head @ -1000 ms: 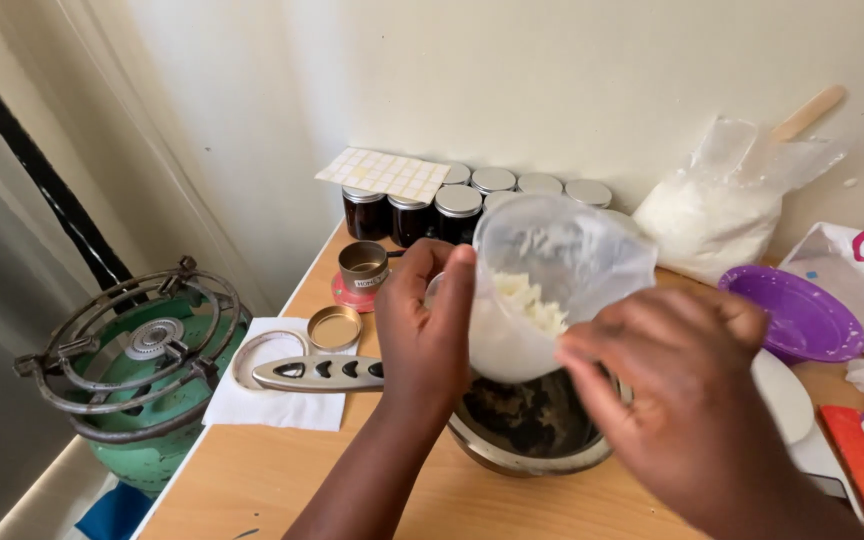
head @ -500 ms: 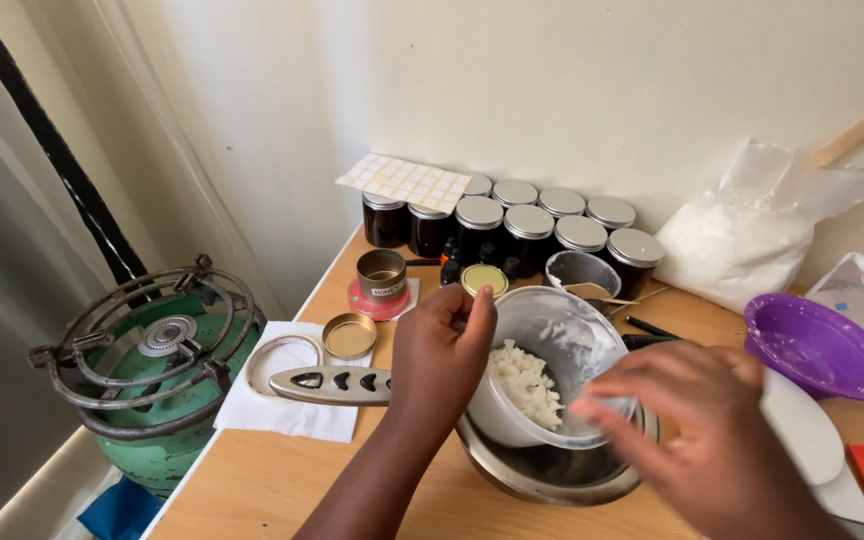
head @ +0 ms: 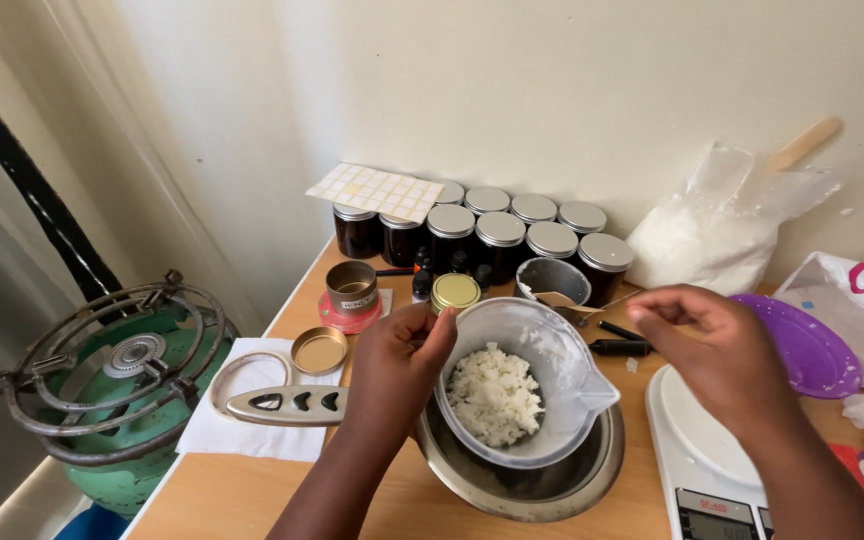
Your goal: The person pours wax flakes into a metal pot, stirs them with a wooden stick, and then lights a portable gas stove to melt the wax.
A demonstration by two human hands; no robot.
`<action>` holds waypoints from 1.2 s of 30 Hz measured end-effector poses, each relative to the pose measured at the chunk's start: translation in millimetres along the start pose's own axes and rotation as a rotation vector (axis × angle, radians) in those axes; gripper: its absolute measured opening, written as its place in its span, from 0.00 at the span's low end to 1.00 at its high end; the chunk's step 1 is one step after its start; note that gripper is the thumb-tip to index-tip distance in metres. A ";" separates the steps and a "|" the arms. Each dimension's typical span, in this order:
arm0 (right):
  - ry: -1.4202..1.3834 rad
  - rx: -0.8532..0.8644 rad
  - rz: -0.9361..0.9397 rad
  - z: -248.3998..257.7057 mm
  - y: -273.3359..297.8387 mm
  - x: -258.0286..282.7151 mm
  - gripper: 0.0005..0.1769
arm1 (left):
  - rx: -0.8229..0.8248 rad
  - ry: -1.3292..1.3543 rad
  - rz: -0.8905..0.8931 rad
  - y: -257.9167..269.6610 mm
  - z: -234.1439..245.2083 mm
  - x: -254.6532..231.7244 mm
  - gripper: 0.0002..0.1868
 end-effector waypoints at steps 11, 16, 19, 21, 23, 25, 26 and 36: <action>0.357 0.115 0.247 -44.1 -30.8 -16.2 0.17 | 0.065 0.105 0.073 3.1 -2.6 8.0 0.22; 0.367 -0.020 0.295 -36.0 -49.7 -14.8 0.11 | 0.070 0.131 0.026 3.6 -0.2 3.7 0.22; 0.326 -0.049 0.324 -24.1 -56.8 -2.0 0.14 | 0.094 0.068 0.008 3.6 1.6 -5.7 0.26; 0.230 -0.185 0.347 -14.2 -59.5 -4.6 0.10 | 0.097 0.059 -0.030 3.9 1.3 -6.4 0.24; 0.111 -0.242 0.262 -4.0 -59.5 -13.0 0.09 | 0.094 0.059 -0.038 3.5 0.7 -6.2 0.25; -0.011 -0.288 0.177 5.6 -61.7 -25.0 0.08 | 0.085 0.056 -0.041 4.2 1.6 -6.1 0.26; -0.106 -0.366 0.139 13.4 -63.1 -33.1 0.07 | 0.093 0.051 -0.049 4.6 1.8 -7.1 0.26; -0.909 -0.066 -0.079 134.2 -127.6 -322.9 0.10 | 0.089 0.021 -0.053 9.0 -0.8 -9.6 0.28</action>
Point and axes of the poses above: each hand's wrist, its own y-axis away from the middle knuckle, its own z-axis out of the back of the hand, x = y × z, the point moved 4 cm from there along -y, towards the middle knuckle, and after that the axes turned 4 degrees about y, right-handed, at the moved point
